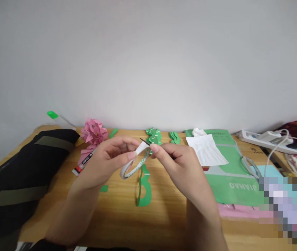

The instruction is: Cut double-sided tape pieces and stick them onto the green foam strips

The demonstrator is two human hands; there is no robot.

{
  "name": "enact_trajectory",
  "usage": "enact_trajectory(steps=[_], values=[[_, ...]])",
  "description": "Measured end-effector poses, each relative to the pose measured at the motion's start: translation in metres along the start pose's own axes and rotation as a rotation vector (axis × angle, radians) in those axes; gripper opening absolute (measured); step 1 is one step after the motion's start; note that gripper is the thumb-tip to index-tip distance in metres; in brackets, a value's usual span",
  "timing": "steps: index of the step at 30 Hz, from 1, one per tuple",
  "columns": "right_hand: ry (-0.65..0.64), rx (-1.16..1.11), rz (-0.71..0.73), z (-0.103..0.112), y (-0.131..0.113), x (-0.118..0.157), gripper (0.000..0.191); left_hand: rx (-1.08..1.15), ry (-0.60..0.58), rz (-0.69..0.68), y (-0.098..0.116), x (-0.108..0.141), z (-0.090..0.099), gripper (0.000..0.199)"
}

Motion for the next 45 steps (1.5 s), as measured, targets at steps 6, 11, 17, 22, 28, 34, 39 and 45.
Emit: enact_trajectory(steps=[6, 11, 17, 22, 28, 34, 39, 45], values=[[0.099, 0.072, 0.048, 0.0052, 0.0008, 0.0007, 0.053, 0.067, -0.03, -0.012, -0.0006, 0.0013, 0.0016, 0.011], [0.073, 0.146, 0.091, 0.0095, -0.0004, 0.004, 0.052, 0.1, 0.04, -0.044, -0.0012, 0.0022, 0.0031, 0.022], [0.028, 0.227, 0.074, 0.0092, 0.0005, 0.0029, 0.048, 0.092, 0.012, -0.035, -0.0006, 0.0052, 0.0049, 0.03], [-0.006, 0.217, 0.074, 0.0075, 0.0012, 0.0033, 0.039, 0.089, -0.051, -0.033, -0.0013, 0.0048, 0.0058, 0.028], [-0.067, 0.191, 0.041, 0.0054, 0.0038, 0.0059, 0.04, 0.09, -0.092, -0.036, -0.0012, 0.005, 0.0043, 0.028], [-0.084, 0.153, 0.041, 0.0053, 0.002, 0.0056, 0.038, 0.072, -0.145, -0.05, -0.0009, 0.0055, 0.0032, 0.026], [-0.079, 0.143, 0.06, 0.0055, -0.0007, 0.0046, 0.041, 0.04, -0.155, -0.035, -0.0008, 0.0057, 0.0028, 0.025], [-0.092, 0.128, 0.065, 0.0076, 0.0004, 0.0049, 0.044, 0.027, -0.179, -0.052, -0.0009, 0.0064, 0.0033, 0.024]])
Point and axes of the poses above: each hand's wrist, its own x-axis away from the middle knuckle, its own z-axis out of the back of the hand, y = z × x, the point moved 1 cm from there along -x, towards the middle knuckle, and after that the axes turned 8 degrees about -x, right-handed, at the moved point
